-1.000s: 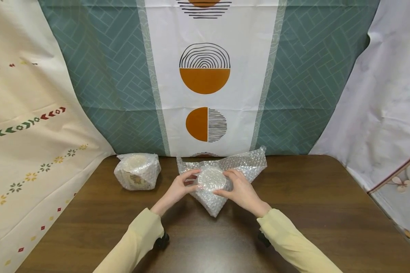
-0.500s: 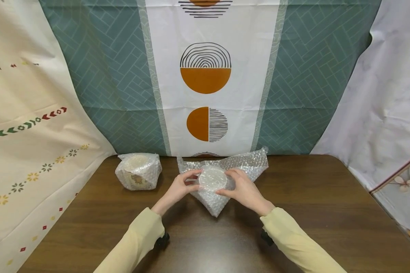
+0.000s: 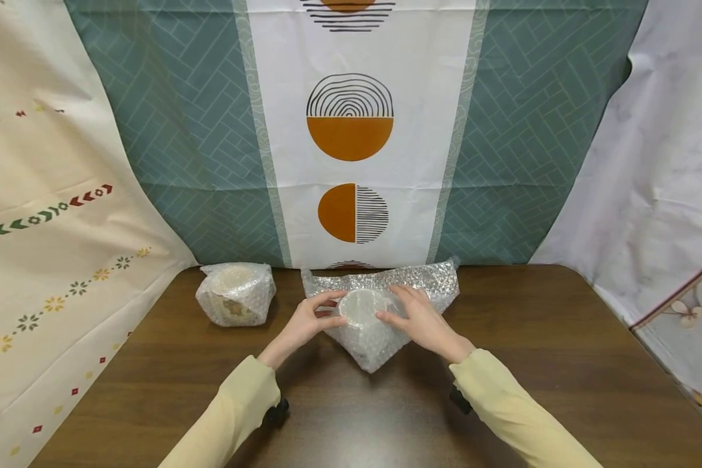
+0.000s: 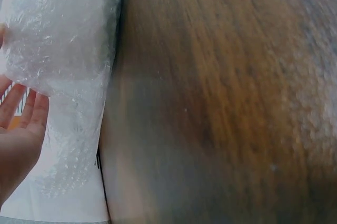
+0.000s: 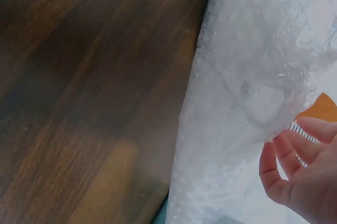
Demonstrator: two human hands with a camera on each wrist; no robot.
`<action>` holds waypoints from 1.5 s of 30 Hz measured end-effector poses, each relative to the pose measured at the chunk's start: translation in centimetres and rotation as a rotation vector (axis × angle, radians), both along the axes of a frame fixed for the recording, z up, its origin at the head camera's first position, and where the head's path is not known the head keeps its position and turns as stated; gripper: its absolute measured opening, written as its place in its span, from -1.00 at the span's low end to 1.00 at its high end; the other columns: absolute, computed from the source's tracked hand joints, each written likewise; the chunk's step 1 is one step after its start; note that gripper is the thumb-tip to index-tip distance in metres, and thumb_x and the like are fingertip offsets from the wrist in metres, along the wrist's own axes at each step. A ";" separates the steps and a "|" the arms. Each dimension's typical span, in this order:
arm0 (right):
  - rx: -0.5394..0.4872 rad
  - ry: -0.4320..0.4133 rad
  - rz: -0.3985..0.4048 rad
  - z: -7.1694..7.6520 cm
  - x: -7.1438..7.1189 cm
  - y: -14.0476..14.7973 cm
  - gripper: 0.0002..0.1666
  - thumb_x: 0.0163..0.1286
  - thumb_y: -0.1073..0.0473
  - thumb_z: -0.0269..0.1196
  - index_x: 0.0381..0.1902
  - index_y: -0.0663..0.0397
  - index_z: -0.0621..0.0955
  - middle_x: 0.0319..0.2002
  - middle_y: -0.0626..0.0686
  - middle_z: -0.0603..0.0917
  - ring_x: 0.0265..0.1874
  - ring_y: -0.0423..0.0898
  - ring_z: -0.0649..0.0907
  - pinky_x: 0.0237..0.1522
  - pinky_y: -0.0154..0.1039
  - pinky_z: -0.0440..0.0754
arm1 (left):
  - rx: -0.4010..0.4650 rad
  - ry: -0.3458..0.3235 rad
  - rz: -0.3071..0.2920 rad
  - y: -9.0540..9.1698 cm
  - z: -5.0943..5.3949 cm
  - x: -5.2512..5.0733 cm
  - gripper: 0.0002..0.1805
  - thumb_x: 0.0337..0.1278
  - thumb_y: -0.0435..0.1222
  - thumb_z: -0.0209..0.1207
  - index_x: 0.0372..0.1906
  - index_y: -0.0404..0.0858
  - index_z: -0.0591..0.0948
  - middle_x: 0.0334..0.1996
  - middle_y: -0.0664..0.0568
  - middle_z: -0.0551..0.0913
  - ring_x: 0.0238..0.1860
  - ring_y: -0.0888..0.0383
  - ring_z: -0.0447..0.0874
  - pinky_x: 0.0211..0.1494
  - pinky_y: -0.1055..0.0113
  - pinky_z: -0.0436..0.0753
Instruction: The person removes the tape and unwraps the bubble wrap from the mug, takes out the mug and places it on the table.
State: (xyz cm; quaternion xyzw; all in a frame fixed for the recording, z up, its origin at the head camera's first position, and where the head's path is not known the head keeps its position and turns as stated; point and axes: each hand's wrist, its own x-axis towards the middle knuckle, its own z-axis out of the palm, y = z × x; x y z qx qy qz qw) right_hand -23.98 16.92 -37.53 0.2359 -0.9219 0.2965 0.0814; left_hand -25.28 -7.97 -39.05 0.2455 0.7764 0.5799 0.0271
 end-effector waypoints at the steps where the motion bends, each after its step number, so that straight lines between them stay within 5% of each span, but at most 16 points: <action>1: -0.001 -0.005 0.001 0.0 0.0 0.1 -0.18 0.23 -0.22 0.15 0.23 0.27 0.32 0.16 0.23 0.36 0.12 0.20 0.26 0.09 0.15 0.16 | 0.000 -0.003 -0.003 0.0 0.4 0.3 -0.44 -0.04 -0.38 0.29 0.13 -0.42 0.43 0.08 -0.23 0.42 0.01 -0.15 0.38 0.08 0.04 0.34; 6: -0.054 0.004 0.013 -0.1 0.1 0.6 -0.24 0.23 -0.17 0.17 0.20 0.27 0.36 0.05 0.17 0.47 0.00 0.13 0.38 0.00 0.09 0.28 | -0.010 -0.012 -0.008 0.0 1.0 0.8 -0.44 -0.02 -0.40 0.27 0.14 -0.45 0.41 0.09 -0.25 0.40 0.02 -0.17 0.37 0.09 0.04 0.33; 13: -0.132 0.068 0.021 0.2 0.1 1.8 -0.66 0.32 0.06 0.15 -0.12 0.21 0.60 -0.27 0.00 0.59 -0.33 -0.09 0.53 -0.31 -0.14 0.50 | 0.008 -0.009 -0.003 -0.1 0.6 0.5 -0.44 -0.03 -0.39 0.28 0.15 -0.41 0.42 0.09 -0.21 0.42 0.01 -0.13 0.38 0.09 0.03 0.32; 23: -0.157 0.014 -0.087 0.4 1.5 3.9 -0.69 0.29 -0.09 0.14 -0.39 -0.01 0.65 -0.49 -0.10 0.58 -0.51 -0.18 0.51 -0.47 -0.22 0.46 | 0.002 -0.023 -0.001 -0.4 0.8 0.7 -0.42 -0.03 -0.39 0.28 0.16 -0.40 0.41 0.12 -0.20 0.40 0.04 -0.16 0.37 0.10 0.01 0.31; 31: -0.111 -0.004 -0.148 0.4 2.7 5.7 -0.64 0.26 -0.15 0.15 -0.61 -0.11 0.59 -0.68 -0.11 0.48 -0.72 -0.17 0.33 -0.63 -0.27 0.33 | -0.008 -0.011 0.016 -0.4 -1.7 -1.2 -0.40 -0.05 -0.28 0.32 0.17 -0.28 0.44 0.12 -0.06 0.42 0.03 -0.03 0.39 0.09 0.08 0.33; 36: -0.093 -0.030 -0.161 0.1 3.4 6.8 -0.63 0.24 -0.14 0.17 -0.58 -0.03 0.62 -0.73 -0.15 0.38 -0.73 -0.20 0.28 -0.61 -0.28 0.29 | -0.012 0.008 0.018 -0.3 -2.1 -1.5 -0.40 -0.07 -0.25 0.33 0.17 -0.25 0.46 0.11 -0.02 0.43 0.02 -0.01 0.40 0.07 0.11 0.36; 40: -0.083 -0.046 -0.150 -0.3 3.9 7.5 -0.68 0.22 -0.10 0.21 -0.53 -0.01 0.64 -0.74 -0.16 0.36 -0.72 -0.23 0.27 -0.62 -0.30 0.27 | -0.018 0.019 0.007 -0.2 -1.9 -1.4 -0.41 -0.04 -0.27 0.31 0.16 -0.30 0.45 0.10 -0.07 0.43 0.01 -0.03 0.41 0.06 0.09 0.37; 45: -0.080 -0.088 -0.143 -0.9 4.3 8.3 -0.70 0.22 -0.08 0.21 -0.51 0.00 0.65 -0.74 -0.15 0.37 -0.75 -0.24 0.27 -0.66 -0.31 0.27 | -0.004 0.005 -0.026 -0.1 0.0 -0.2 -0.43 -0.01 -0.38 0.28 0.16 -0.42 0.41 0.11 -0.22 0.40 0.02 -0.14 0.38 0.08 0.02 0.34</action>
